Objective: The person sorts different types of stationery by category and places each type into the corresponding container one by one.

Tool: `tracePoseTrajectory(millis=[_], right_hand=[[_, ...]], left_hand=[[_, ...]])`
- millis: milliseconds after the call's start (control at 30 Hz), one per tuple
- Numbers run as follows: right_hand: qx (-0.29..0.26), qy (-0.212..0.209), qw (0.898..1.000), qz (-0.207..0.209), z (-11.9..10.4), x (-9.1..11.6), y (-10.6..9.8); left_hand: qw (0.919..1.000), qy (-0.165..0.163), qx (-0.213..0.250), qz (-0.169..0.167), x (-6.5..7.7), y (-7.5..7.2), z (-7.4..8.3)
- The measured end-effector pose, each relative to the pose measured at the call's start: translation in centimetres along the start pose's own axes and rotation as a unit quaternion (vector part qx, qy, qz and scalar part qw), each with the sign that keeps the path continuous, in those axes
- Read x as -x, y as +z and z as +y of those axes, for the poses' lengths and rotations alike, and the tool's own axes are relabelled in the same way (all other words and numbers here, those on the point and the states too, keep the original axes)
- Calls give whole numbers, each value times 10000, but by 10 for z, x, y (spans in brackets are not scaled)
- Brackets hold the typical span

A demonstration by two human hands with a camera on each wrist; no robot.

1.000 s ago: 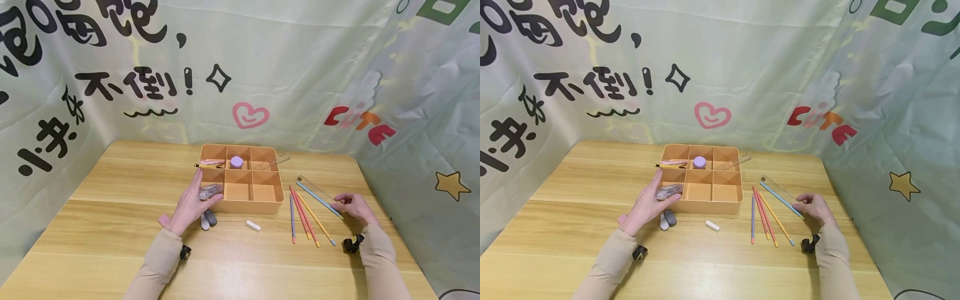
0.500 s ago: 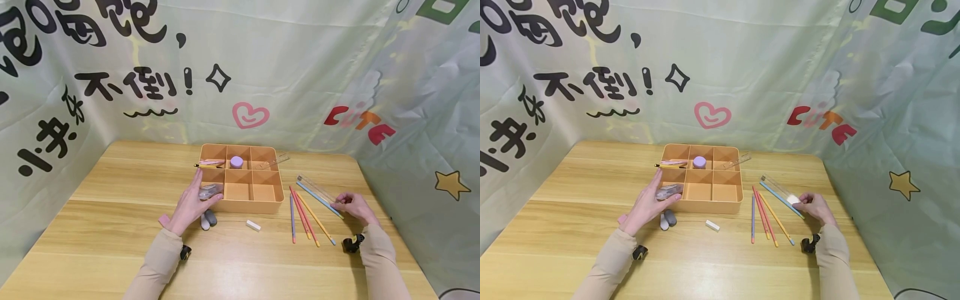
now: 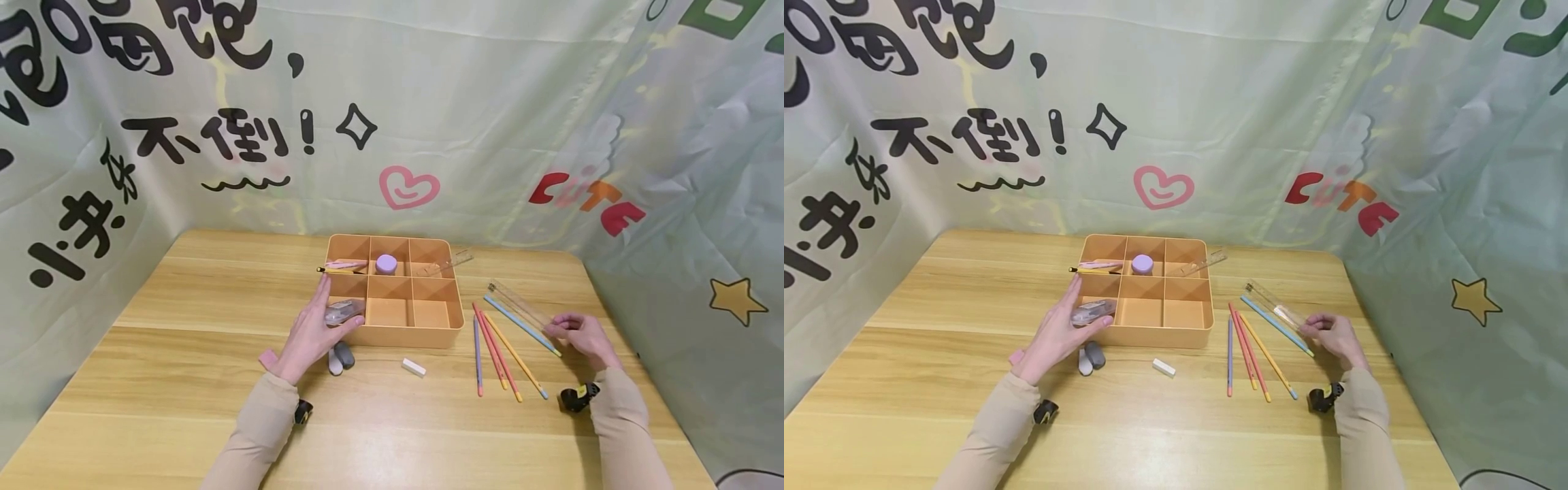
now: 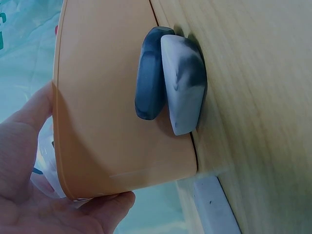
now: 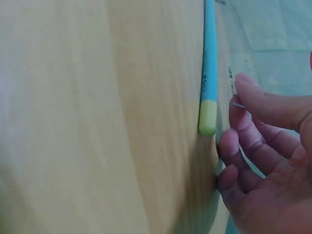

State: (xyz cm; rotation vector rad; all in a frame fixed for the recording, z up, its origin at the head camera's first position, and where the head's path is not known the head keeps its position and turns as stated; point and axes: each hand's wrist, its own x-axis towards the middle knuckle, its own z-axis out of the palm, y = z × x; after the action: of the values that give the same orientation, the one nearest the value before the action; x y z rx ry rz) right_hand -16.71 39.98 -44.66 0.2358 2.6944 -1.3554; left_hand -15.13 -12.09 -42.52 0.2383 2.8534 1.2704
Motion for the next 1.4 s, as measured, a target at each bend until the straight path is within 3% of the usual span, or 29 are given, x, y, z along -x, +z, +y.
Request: tracePoseTrajectory(millis=[233, 400, 633, 900, 1100, 1200, 1400], right_hand=[[-447, 1, 9977, 513, 0, 0, 0], [-1465, 68, 9864, 745, -1, 4, 0], [-3377, -102, 9347, 1100, -4, 6, 1], [-4600, -609, 8768, 1260, -23, 4, 8], [-5205, -882, 8389, 1329, -39, 3, 13], [-5355, -1010, 8271, 1378, -46, 3, 15], [-5334, -1350, 8230, 1410, -63, 2, 20]], left_hand=[[10000, 37, 17, 17, 0, 0, 0], [10000, 44, 23, 16, 0, 0, -1], [10000, -1, 19, -3, 0, 1, 0], [10000, 7, 16, 15, 0, 1, 0], [10000, -3, -27, -2, 0, 0, 1], [10000, -10, -10, -10, 0, 0, 1], [10000, -20, 1, -17, 0, -1, 1]])
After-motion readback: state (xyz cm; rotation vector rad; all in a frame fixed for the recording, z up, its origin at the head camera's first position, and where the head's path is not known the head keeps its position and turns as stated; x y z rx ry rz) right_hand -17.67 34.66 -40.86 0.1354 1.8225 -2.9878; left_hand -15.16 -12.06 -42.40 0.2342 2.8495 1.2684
